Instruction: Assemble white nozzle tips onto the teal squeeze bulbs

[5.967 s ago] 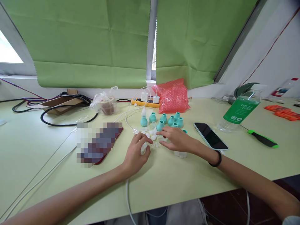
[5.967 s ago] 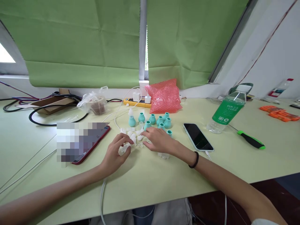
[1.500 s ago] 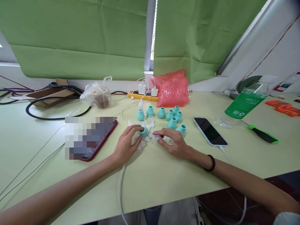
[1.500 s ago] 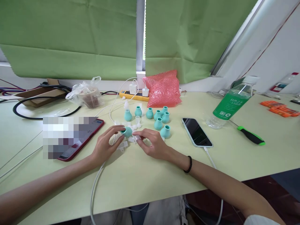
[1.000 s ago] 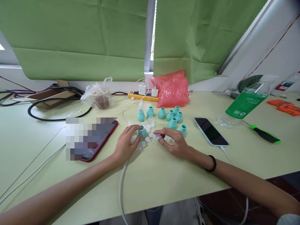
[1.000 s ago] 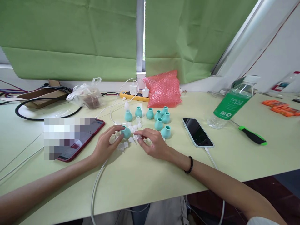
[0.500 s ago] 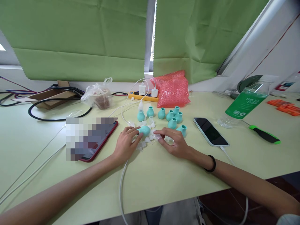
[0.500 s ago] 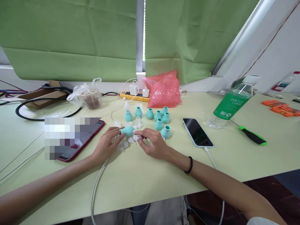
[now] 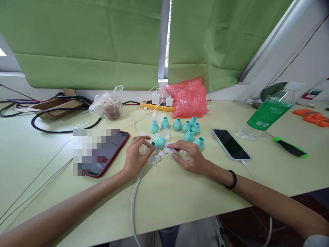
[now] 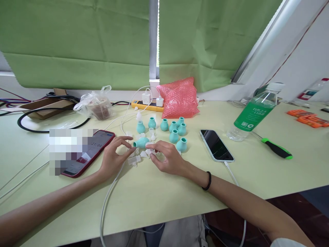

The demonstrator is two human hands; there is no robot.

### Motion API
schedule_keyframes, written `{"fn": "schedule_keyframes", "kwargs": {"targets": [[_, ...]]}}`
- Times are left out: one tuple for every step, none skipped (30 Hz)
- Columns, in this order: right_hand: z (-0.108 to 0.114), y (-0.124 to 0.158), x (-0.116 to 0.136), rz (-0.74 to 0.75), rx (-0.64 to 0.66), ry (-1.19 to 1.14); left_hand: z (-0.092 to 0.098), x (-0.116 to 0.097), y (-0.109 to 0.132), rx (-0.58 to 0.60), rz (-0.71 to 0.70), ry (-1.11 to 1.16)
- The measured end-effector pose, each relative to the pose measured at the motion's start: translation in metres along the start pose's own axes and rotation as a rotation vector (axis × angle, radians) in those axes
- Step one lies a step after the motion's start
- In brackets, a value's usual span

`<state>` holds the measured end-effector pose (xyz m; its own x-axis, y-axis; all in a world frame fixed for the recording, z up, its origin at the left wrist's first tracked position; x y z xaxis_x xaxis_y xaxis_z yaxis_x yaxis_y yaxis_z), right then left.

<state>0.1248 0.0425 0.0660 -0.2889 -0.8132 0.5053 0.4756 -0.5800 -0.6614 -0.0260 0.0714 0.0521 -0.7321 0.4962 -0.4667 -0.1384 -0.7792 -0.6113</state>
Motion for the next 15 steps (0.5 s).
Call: {"fn": "schedule_keyframes", "kwargs": {"targets": [[0.0, 0.0, 0.001, 0.001, 0.006, -0.001, 0.004, -0.001, 0.0, -0.047, -0.001, -0.004], [0.0, 0.0, 0.002, 0.005, 0.011, -0.004, 0.007, -0.004, 0.002, -0.08, -0.017, -0.016], [0.0, 0.0, 0.003, 0.015, 0.015, -0.008, 0.009, -0.009, 0.003, -0.097, -0.058, -0.037], [-0.001, 0.0, 0.004, 0.028, 0.019, -0.011, 0.008, -0.016, 0.006, -0.092, -0.13, -0.066], [-0.001, 0.0, 0.005, 0.041, 0.019, -0.012, 0.006, -0.026, 0.01, -0.066, -0.229, -0.104], [0.0, -0.001, 0.006, 0.056, 0.012, -0.011, 0.002, -0.036, 0.014, -0.027, -0.342, -0.155], [0.001, -0.001, 0.007, 0.071, -0.003, -0.009, -0.002, -0.046, 0.019, 0.015, -0.458, -0.217], [0.003, -0.001, 0.007, 0.082, -0.027, -0.007, -0.006, -0.055, 0.025, 0.066, -0.569, -0.286], [0.005, -0.001, 0.008, 0.093, -0.056, -0.008, -0.01, -0.062, 0.029, 0.125, -0.674, -0.354], [0.008, -0.001, 0.009, 0.101, -0.087, -0.011, -0.014, -0.067, 0.033, 0.19, -0.766, -0.417], [0.011, -0.001, 0.01, 0.108, -0.117, -0.015, -0.016, -0.071, 0.035, 0.256, -0.839, -0.472], [0.013, -0.001, 0.011, 0.111, -0.141, -0.022, -0.017, -0.073, 0.036, 0.323, -0.894, -0.511], [0.016, 0.0, 0.012, 0.112, -0.164, -0.035, -0.018, -0.073, 0.035, 0.382, -0.918, -0.541], [0.018, 0.0, 0.012, 0.109, -0.187, -0.052, -0.017, -0.071, 0.032, 0.43, -0.915, -0.563], [0.02, 0.001, 0.012, 0.097, -0.208, -0.077, -0.017, -0.07, 0.029, 0.464, -0.9, -0.575]]}}
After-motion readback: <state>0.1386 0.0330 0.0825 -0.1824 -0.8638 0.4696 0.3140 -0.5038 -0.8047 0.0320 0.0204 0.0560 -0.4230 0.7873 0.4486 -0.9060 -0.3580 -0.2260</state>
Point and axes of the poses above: each hand's wrist, its own y-axis away from the middle knuckle, its own z-axis out of the back of the hand, x = y × z, the point moved 8 cm from there along -y, towards the middle knuckle, and after that the axes turned 13 degrees about -y, right-handed, at the moved point
